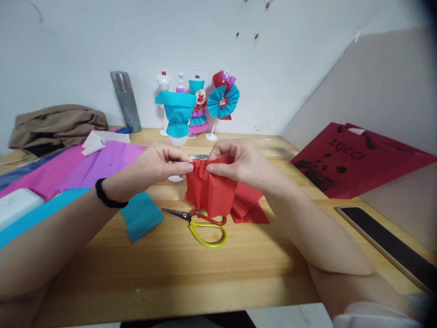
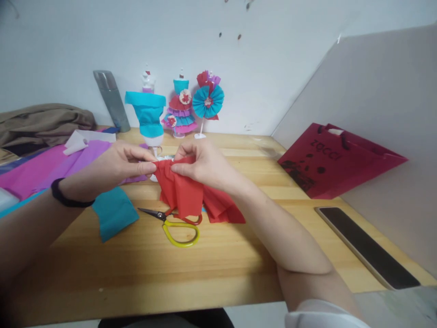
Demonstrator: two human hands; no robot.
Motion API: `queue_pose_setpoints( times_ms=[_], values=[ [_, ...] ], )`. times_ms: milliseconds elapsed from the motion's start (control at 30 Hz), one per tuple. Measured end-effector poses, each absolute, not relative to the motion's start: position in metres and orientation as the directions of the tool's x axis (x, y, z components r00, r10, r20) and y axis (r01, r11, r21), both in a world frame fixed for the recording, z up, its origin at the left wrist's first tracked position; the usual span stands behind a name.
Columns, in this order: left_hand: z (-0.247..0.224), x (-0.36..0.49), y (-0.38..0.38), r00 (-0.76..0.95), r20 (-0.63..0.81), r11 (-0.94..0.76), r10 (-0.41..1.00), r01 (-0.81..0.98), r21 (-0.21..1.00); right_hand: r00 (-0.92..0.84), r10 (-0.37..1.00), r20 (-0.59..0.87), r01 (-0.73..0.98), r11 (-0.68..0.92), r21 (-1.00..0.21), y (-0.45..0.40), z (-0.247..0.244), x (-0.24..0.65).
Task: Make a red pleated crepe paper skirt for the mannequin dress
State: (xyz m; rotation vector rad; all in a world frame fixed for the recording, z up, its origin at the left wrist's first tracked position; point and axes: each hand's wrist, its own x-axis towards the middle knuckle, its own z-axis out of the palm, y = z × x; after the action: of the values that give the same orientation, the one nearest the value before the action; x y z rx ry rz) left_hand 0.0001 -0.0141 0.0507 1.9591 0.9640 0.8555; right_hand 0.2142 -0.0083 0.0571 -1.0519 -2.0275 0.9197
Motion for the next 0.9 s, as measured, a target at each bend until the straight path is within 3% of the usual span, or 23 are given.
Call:
queue_pose_setpoints(
  times_ms=[467,733,900],
  values=[
    [0.052,0.0,-0.016,0.487,0.237,-0.436,0.841,0.348,0.83,-0.446,0.866,0.226,0.399,0.419,-0.815,-0.004,0.055,0.214],
    [0.045,-0.001,-0.014,0.57,0.291,-0.527,0.768,0.305,0.794,-0.446,0.889,0.1,0.353,0.278,-0.893,0.001,0.054,0.212],
    [0.047,-0.004,-0.012,0.551,0.211,-0.438,0.808,0.321,0.84,-0.451,0.879,0.154,0.338,0.328,-0.882,0.002,0.055,0.216]
  ],
)
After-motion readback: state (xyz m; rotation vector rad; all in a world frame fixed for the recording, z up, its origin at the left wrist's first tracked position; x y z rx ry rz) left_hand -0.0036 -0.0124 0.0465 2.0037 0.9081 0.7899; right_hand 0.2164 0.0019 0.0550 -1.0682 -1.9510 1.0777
